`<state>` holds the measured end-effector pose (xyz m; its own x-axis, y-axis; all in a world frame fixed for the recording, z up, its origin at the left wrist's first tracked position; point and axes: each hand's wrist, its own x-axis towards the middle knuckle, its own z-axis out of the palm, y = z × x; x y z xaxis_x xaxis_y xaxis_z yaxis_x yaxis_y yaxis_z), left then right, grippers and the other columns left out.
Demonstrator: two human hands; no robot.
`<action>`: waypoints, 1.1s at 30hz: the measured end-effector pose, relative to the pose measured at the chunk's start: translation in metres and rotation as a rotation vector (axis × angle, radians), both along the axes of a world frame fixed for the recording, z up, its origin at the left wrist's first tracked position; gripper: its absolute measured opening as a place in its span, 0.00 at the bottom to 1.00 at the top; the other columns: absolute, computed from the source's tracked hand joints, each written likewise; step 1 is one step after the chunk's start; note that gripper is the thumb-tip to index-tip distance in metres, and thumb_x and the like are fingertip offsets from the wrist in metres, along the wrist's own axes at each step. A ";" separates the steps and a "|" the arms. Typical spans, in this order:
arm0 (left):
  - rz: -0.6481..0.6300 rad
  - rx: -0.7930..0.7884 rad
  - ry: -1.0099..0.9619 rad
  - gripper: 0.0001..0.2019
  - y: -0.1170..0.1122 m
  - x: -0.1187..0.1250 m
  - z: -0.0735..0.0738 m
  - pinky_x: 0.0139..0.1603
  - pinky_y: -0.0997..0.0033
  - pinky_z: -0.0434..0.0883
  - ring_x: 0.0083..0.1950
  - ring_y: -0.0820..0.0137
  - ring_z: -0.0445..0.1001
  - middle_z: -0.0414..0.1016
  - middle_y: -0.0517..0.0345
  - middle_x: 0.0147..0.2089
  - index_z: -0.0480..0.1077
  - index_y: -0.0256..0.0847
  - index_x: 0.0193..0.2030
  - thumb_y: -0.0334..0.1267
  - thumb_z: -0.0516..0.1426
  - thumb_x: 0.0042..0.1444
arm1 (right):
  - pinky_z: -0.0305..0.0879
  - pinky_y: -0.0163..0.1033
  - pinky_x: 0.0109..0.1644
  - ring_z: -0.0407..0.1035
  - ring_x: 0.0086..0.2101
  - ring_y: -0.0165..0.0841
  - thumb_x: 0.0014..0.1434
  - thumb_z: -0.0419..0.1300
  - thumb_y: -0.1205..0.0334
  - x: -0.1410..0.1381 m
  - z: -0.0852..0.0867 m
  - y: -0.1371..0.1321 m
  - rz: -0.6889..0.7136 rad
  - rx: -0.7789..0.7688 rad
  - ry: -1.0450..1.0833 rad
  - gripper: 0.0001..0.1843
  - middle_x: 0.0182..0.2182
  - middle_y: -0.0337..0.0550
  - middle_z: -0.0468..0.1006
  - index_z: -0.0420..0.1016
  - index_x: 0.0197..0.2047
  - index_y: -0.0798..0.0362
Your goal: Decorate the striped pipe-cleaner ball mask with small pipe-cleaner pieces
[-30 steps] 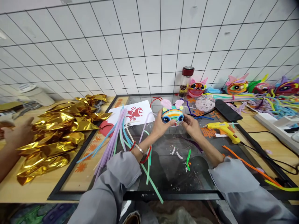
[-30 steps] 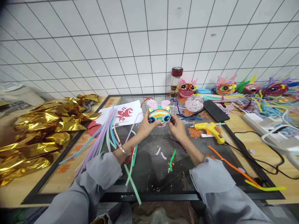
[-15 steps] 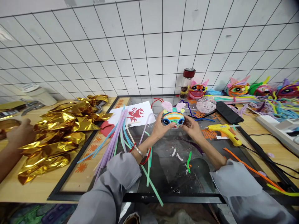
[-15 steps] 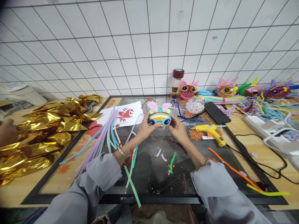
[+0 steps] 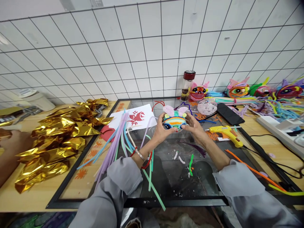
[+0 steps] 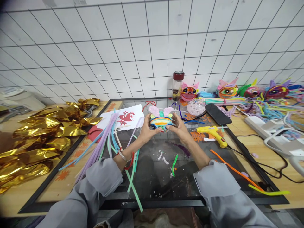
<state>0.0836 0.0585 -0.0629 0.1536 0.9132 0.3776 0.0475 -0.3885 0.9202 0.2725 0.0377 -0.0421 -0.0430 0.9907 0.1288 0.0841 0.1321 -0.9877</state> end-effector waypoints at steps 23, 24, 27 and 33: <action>-0.109 -0.132 -0.296 0.42 0.008 0.004 0.004 0.57 0.60 0.67 0.57 0.58 0.69 0.68 0.47 0.57 0.59 0.40 0.59 0.46 0.70 0.37 | 0.65 0.37 0.40 0.69 0.35 0.33 0.36 0.72 0.56 -0.029 0.023 0.011 0.000 -0.033 0.378 0.19 0.31 0.33 0.76 0.71 0.31 0.48; -0.115 -0.142 -0.323 0.41 0.007 0.005 0.005 0.56 0.61 0.68 0.55 0.59 0.69 0.69 0.48 0.55 0.60 0.40 0.58 0.46 0.70 0.36 | 0.65 0.36 0.39 0.69 0.34 0.32 0.35 0.72 0.56 -0.030 0.023 0.012 -0.009 -0.033 0.393 0.18 0.30 0.32 0.75 0.70 0.29 0.48; -0.122 -0.156 -0.377 0.38 0.005 0.007 0.008 0.53 0.64 0.68 0.52 0.61 0.70 0.70 0.51 0.52 0.62 0.40 0.54 0.45 0.71 0.36 | 0.64 0.35 0.37 0.67 0.31 0.30 0.33 0.73 0.58 -0.031 0.023 0.013 -0.029 -0.045 0.430 0.18 0.27 0.31 0.73 0.69 0.25 0.49; -0.127 -0.143 -0.433 0.31 0.003 0.009 0.012 0.49 0.69 0.69 0.48 0.65 0.71 0.72 0.54 0.48 0.65 0.40 0.49 0.45 0.70 0.39 | 0.61 0.34 0.33 0.64 0.28 0.27 0.32 0.73 0.58 -0.033 0.025 0.016 -0.048 -0.078 0.470 0.18 0.25 0.30 0.72 0.68 0.24 0.50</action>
